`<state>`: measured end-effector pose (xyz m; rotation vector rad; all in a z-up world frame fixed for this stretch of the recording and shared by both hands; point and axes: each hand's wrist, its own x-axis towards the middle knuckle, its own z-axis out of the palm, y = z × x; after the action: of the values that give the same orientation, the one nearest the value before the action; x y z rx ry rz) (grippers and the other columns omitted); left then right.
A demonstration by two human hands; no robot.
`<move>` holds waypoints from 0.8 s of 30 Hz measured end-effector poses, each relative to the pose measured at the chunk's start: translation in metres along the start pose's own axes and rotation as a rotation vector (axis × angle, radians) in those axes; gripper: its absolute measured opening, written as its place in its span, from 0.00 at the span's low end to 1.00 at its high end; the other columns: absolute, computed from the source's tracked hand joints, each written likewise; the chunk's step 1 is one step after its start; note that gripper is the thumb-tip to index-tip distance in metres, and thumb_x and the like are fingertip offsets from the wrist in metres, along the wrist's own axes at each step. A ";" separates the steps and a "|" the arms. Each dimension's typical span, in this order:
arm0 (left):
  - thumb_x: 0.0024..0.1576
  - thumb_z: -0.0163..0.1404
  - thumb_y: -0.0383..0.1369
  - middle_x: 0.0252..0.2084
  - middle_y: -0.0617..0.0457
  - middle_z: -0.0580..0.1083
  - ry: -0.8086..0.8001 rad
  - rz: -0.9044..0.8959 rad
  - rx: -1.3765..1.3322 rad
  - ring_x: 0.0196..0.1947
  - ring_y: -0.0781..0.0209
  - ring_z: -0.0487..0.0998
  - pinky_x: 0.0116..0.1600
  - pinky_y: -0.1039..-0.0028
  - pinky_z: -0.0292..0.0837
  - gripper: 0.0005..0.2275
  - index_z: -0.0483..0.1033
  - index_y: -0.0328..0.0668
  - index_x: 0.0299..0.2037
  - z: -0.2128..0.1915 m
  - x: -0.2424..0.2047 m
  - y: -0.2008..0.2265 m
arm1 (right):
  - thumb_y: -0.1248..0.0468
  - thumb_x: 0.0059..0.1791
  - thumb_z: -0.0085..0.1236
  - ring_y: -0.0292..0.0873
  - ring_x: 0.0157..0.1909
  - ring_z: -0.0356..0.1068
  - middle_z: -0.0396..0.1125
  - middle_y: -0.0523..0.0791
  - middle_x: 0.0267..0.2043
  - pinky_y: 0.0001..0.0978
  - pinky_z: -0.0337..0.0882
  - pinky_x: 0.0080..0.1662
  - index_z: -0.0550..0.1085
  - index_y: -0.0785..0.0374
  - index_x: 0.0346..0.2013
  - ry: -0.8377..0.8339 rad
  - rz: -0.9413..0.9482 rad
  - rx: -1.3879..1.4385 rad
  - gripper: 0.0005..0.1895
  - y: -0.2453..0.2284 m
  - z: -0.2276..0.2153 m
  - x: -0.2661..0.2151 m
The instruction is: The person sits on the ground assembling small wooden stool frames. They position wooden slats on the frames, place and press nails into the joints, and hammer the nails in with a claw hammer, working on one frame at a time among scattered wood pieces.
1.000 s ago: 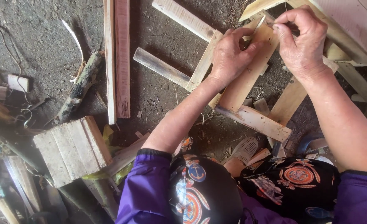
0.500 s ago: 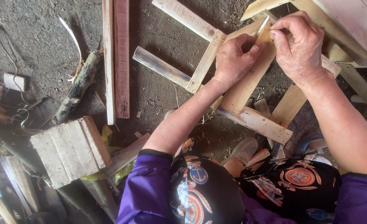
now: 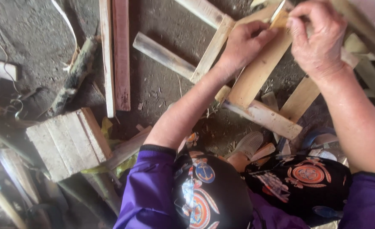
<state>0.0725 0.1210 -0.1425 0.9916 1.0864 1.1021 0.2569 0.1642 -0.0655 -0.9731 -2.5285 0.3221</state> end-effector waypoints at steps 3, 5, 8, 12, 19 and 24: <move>0.54 0.55 0.37 0.26 0.56 0.77 -0.066 -0.062 -0.106 0.21 0.73 0.76 0.25 0.85 0.77 0.12 0.83 0.37 0.41 -0.004 -0.005 0.016 | 0.88 0.62 0.65 0.54 0.42 0.71 0.75 0.59 0.46 0.45 0.73 0.49 0.75 0.82 0.50 0.003 -0.039 0.040 0.07 -0.017 -0.008 0.006; 0.54 0.57 0.37 0.27 0.55 0.78 -0.101 -0.044 -0.142 0.22 0.73 0.77 0.26 0.85 0.78 0.11 0.82 0.37 0.41 -0.004 -0.004 0.007 | 0.88 0.62 0.64 0.54 0.40 0.69 0.74 0.58 0.45 0.45 0.71 0.48 0.75 0.82 0.51 0.004 -0.032 0.041 0.07 -0.019 -0.008 0.005; 0.54 0.58 0.34 0.33 0.51 0.80 -0.150 -0.062 -0.234 0.27 0.69 0.80 0.32 0.82 0.82 0.14 0.79 0.35 0.47 -0.004 -0.007 0.008 | 0.89 0.62 0.63 0.53 0.39 0.68 0.73 0.57 0.43 0.44 0.70 0.47 0.75 0.82 0.51 0.000 -0.008 0.066 0.08 -0.020 -0.009 0.007; 0.52 0.61 0.29 0.46 0.42 0.82 -0.225 -0.052 -0.201 0.42 0.57 0.88 0.47 0.77 0.89 0.27 0.67 0.29 0.62 -0.006 -0.015 -0.003 | 0.92 0.64 0.58 0.56 0.42 0.75 0.74 0.60 0.43 0.45 0.74 0.49 0.74 0.85 0.54 0.017 0.001 0.152 0.08 -0.017 -0.012 0.003; 0.52 0.61 0.42 0.28 0.53 0.75 -0.200 -0.030 -0.031 0.22 0.70 0.69 0.23 0.83 0.65 0.22 0.78 0.32 0.50 -0.027 -0.058 -0.012 | 0.92 0.67 0.57 0.55 0.42 0.75 0.74 0.61 0.42 0.44 0.79 0.48 0.76 0.87 0.57 0.051 0.000 0.198 0.07 -0.006 -0.017 -0.004; 0.55 0.59 0.35 0.35 0.46 0.78 -0.254 -0.186 -0.558 0.25 0.61 0.81 0.30 0.77 0.83 0.19 0.73 0.31 0.52 -0.023 -0.064 -0.006 | 0.90 0.64 0.52 0.51 0.43 0.72 0.69 0.57 0.41 0.40 0.73 0.49 0.70 0.81 0.49 0.061 0.132 0.315 0.07 -0.014 -0.023 0.000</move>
<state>0.0439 0.0587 -0.1420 0.5529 0.5995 1.0147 0.2595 0.1554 -0.0399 -1.0063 -2.2728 0.6945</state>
